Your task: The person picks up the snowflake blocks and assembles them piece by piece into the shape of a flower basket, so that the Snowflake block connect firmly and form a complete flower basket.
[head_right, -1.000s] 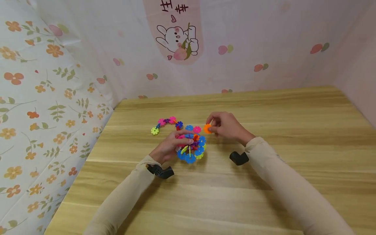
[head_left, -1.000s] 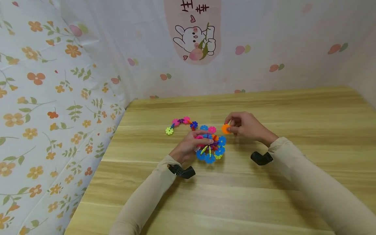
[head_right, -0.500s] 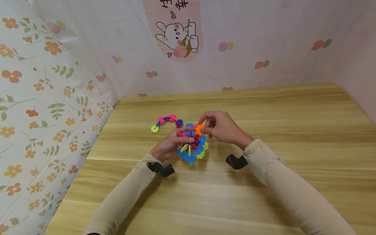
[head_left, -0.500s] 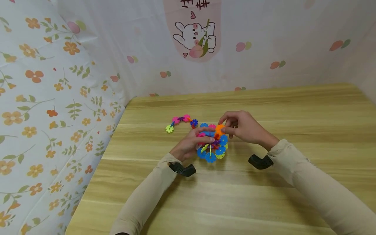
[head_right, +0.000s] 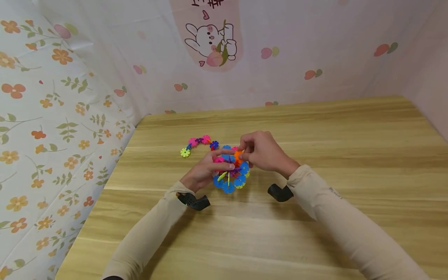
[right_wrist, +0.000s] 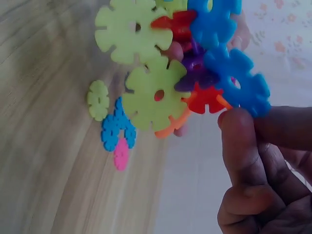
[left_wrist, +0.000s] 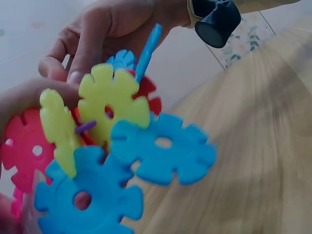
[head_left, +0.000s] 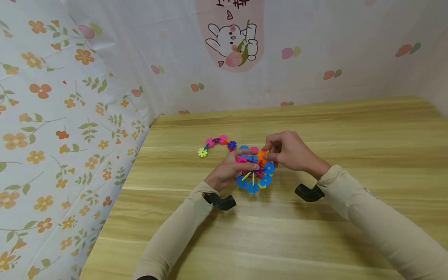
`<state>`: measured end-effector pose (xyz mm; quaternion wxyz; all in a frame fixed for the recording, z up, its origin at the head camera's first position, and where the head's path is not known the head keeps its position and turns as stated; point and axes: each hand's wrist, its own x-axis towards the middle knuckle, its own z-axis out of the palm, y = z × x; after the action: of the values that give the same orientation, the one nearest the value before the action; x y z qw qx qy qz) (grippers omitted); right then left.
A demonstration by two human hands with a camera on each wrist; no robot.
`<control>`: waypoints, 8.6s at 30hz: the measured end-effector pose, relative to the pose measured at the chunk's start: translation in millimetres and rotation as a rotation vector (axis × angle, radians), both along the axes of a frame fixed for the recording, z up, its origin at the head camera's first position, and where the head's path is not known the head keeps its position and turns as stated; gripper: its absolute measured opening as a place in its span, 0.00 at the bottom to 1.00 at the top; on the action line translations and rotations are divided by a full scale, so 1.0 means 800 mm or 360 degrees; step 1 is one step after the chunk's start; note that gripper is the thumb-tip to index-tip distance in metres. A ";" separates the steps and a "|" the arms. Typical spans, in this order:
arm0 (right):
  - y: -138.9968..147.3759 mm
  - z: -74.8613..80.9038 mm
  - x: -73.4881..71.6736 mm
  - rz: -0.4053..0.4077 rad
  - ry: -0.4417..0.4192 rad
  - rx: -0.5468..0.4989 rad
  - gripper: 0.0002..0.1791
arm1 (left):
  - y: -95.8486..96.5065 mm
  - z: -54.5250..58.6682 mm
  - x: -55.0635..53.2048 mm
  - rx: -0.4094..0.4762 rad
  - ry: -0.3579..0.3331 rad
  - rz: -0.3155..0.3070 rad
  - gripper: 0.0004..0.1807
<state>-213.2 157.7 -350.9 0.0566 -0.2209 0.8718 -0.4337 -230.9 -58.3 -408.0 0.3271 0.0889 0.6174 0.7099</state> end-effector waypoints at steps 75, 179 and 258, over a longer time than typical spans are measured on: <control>-0.003 -0.043 -0.060 0.0110 0.0011 0.0348 0.04 | -0.026 0.006 -0.008 0.0060 -0.0114 0.0548 0.19; -0.015 -0.047 -0.044 0.0086 0.0028 0.0483 0.05 | -0.032 0.018 -0.031 0.0016 -0.0068 0.0368 0.35; -0.026 -0.035 -0.006 -0.0323 0.0114 -0.0184 0.03 | 0.018 -0.005 -0.020 0.0363 -0.0206 0.0858 0.08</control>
<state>-218.1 136.7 -379.2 -0.0316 -0.1497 0.8646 -0.4785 -246.7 -43.6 -412.1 0.1535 -0.0876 0.5127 0.8402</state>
